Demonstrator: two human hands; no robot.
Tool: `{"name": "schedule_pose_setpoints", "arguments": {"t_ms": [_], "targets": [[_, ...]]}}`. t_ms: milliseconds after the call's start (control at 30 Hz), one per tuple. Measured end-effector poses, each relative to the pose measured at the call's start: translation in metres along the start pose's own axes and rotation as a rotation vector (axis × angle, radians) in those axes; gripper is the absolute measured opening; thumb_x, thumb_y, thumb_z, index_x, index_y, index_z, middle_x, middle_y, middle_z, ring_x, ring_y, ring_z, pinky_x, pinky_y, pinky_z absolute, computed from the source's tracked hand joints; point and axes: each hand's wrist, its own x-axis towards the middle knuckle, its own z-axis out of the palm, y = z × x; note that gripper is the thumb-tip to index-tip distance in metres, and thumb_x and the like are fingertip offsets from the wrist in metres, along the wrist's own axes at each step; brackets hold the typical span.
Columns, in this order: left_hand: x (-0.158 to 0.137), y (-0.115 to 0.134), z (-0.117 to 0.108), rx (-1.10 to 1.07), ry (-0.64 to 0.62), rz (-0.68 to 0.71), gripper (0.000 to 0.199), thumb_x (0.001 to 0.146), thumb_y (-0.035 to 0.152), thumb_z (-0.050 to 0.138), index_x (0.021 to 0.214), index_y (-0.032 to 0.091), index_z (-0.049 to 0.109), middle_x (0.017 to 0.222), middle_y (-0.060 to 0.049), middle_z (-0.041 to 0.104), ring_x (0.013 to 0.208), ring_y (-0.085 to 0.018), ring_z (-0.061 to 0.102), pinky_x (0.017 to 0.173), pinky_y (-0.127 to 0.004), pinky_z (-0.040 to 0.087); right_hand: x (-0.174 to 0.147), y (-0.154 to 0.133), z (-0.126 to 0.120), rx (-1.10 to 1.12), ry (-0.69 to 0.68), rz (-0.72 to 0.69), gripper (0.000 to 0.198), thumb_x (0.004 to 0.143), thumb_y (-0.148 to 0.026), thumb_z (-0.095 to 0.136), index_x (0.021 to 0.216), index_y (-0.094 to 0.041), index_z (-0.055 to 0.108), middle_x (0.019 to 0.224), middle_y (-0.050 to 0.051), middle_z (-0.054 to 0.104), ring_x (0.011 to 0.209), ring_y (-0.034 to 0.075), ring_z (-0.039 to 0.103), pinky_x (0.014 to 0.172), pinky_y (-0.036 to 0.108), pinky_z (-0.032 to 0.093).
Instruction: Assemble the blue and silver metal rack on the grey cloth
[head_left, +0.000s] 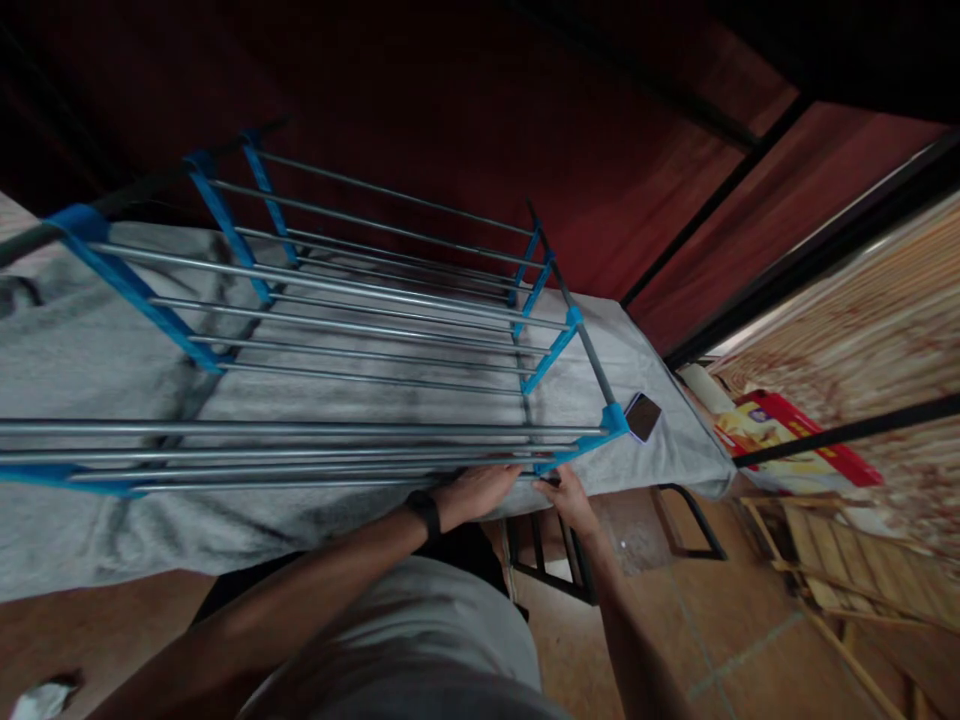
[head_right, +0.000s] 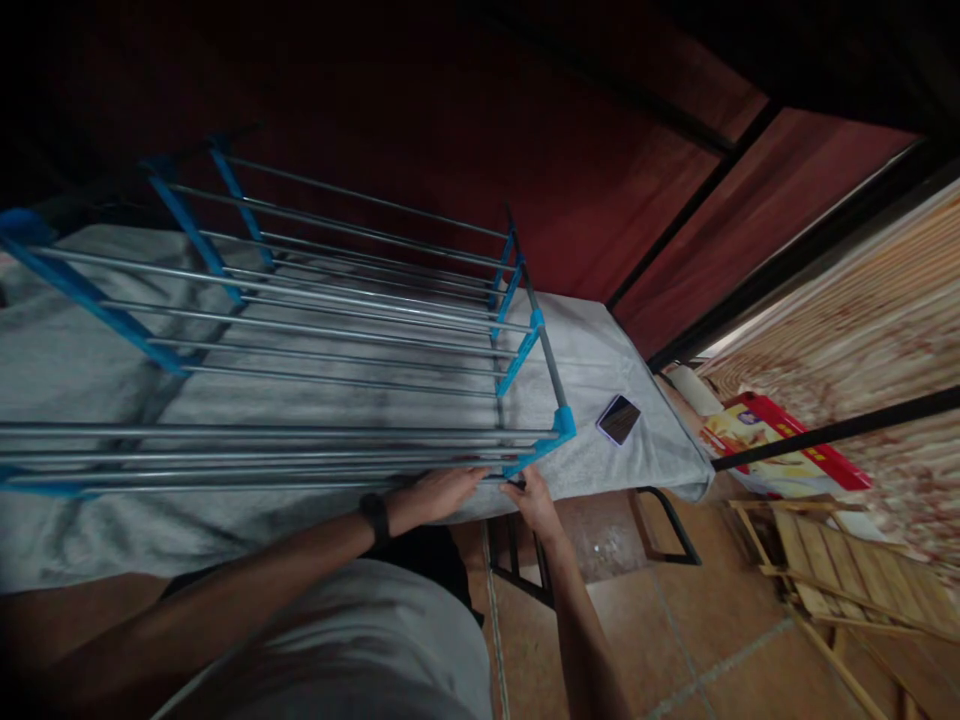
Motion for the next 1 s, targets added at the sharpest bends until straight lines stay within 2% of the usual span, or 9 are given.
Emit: {"name": "schedule_pose_setpoints", "arguments": {"t_ms": [133,267,433,500,633,800,1000], "targets": [[0.026,0.005,0.020,-0.085,0.027,0.044,0.044,0.094,0.012,0.041,0.138,0.017,0.050,0.138,-0.012,0.058,0.126,-0.024,0.055,0.111,-0.040,0.043,0.003,0.002,-0.003,0.020,-0.043,-0.008,0.036,0.081,-0.039,0.068,0.113,-0.023,0.063,0.116,0.008,0.067,0.110,0.026,0.060,0.101,0.045,0.046],[0.027,-0.002,0.032,-0.031,-0.005,0.094,0.047,0.091,0.010,0.046,0.138,0.011,0.046,0.145,-0.017,0.051,0.134,-0.027,0.048,0.114,-0.041,0.039,0.007,0.001,-0.009,0.066,-0.088,-0.031,0.035,0.082,-0.039,0.068,0.114,-0.024,0.064,0.118,0.007,0.066,0.117,0.025,0.057,0.105,0.043,0.043],[0.028,-0.006,0.042,0.081,0.021,0.103,0.040,0.097,0.021,0.047,0.136,0.014,0.045,0.142,-0.017,0.053,0.131,-0.028,0.051,0.112,-0.042,0.039,0.010,0.003,-0.014,0.060,-0.102,-0.035,0.028,0.082,-0.040,0.067,0.105,-0.022,0.066,0.103,0.006,0.068,0.103,0.024,0.061,0.101,0.043,0.045],[0.031,-0.003,0.042,0.104,0.045,0.052,0.036,0.098,0.027,0.050,0.132,0.015,0.048,0.136,-0.016,0.057,0.128,-0.028,0.054,0.109,-0.040,0.042,0.011,0.005,-0.015,0.051,-0.098,-0.045,0.027,0.083,-0.041,0.066,0.102,-0.022,0.067,0.100,0.006,0.068,0.102,0.024,0.061,0.100,0.043,0.046],[0.034,0.006,0.034,0.098,0.016,-0.014,0.029,0.100,0.028,0.047,0.126,0.017,0.053,0.126,-0.013,0.064,0.120,-0.026,0.060,0.104,-0.038,0.045,0.014,0.009,-0.014,0.013,-0.080,-0.076,0.029,0.084,-0.044,0.066,0.104,-0.023,0.067,0.112,0.008,0.068,0.111,0.026,0.060,0.100,0.043,0.046],[0.029,0.013,0.017,0.042,0.015,0.037,0.039,0.103,0.025,0.035,0.142,0.026,0.043,0.131,-0.007,0.063,0.120,-0.019,0.059,0.109,-0.035,0.042,0.018,0.014,-0.010,-0.049,-0.046,-0.086,0.028,0.086,-0.046,0.064,0.100,-0.023,0.068,0.106,0.009,0.071,0.102,0.026,0.064,0.095,0.043,0.050],[0.031,0.004,0.023,0.032,0.025,0.050,0.041,0.099,0.015,0.037,0.139,0.019,0.046,0.133,-0.009,0.061,0.124,-0.020,0.056,0.111,-0.036,0.041,0.015,0.014,-0.009,-0.068,-0.069,-0.103,0.024,0.089,-0.042,0.059,0.098,-0.022,0.069,0.104,0.009,0.072,0.101,0.027,0.066,0.092,0.045,0.051]]}}
